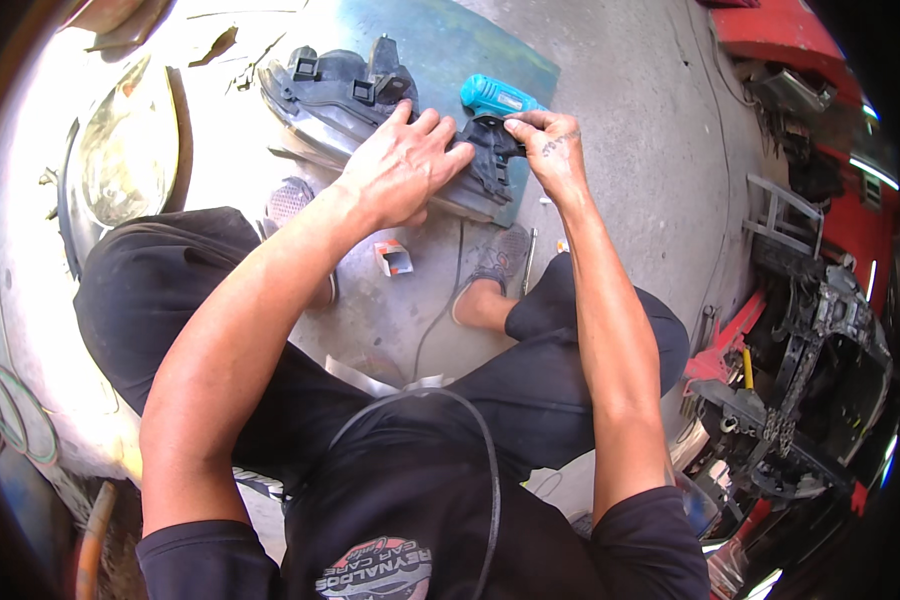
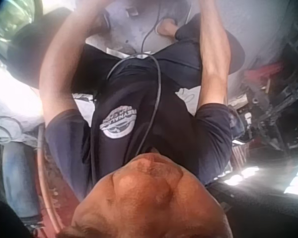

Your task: The person disassembles a car headlight, removes the lens, and uses a heat gun and adhesive to repair the housing. They apply adhesive to the back of the headlight and reattach components.

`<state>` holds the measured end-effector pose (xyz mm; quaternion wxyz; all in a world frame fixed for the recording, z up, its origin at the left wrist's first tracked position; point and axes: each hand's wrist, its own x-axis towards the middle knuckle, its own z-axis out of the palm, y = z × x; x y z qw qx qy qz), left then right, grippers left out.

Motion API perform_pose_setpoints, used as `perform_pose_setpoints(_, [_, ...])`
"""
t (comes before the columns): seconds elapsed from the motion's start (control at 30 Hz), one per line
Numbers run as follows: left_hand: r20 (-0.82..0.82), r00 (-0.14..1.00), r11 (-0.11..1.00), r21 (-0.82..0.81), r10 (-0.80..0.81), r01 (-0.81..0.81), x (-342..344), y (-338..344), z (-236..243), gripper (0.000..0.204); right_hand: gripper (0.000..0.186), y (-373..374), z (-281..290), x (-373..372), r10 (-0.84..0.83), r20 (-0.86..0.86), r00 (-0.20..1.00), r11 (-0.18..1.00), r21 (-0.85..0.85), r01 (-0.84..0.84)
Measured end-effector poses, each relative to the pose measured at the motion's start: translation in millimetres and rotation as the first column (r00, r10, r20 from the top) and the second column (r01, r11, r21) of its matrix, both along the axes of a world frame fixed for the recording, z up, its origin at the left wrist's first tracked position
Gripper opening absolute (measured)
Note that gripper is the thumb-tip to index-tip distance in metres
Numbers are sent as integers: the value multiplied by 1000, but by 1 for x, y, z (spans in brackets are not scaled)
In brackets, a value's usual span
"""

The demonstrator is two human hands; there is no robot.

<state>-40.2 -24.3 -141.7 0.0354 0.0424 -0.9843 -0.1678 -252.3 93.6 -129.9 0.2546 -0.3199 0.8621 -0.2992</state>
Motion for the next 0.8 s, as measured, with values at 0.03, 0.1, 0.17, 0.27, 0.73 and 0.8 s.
perform_pose_setpoints(0.03, [1, 1000, 1000, 0, -3, 3, 1, 1, 0, 66, 24, 1, -6, -3, 8, 3, 1000, 1000, -7, -8])
perform_pose_setpoints(0.1, [-5, 1000, 1000, -2, -19, 19, -2, 1, 1, 66, 27, 4, -11, -11, 14, 1, 1000, 1000, -23, -14])
perform_pose_setpoints(0.17, [-35, 999, 1000, -19, -17, 16, -1, 2, -1, 66, 27, 7, -12, -13, 39, 1, 999, 999, -16, -39])
perform_pose_setpoints(0.27, [-41, 999, 1000, -27, -10, 8, 0, 3, -4, 66, 31, 7, -5, -9, 92, 2, 996, 995, 26, -92])
perform_pose_setpoints(0.73, [-42, 999, 1000, 13, 2, -1, -9, -3, -5, 71, 46, 28, -17, 2, -22, 70, 997, 992, -126, 31])
perform_pose_setpoints(0.8, [-49, 999, 1000, -6, 8, -8, -7, -3, -4, 70, 44, 26, -14, 3, -22, 64, 998, 994, -109, 29])
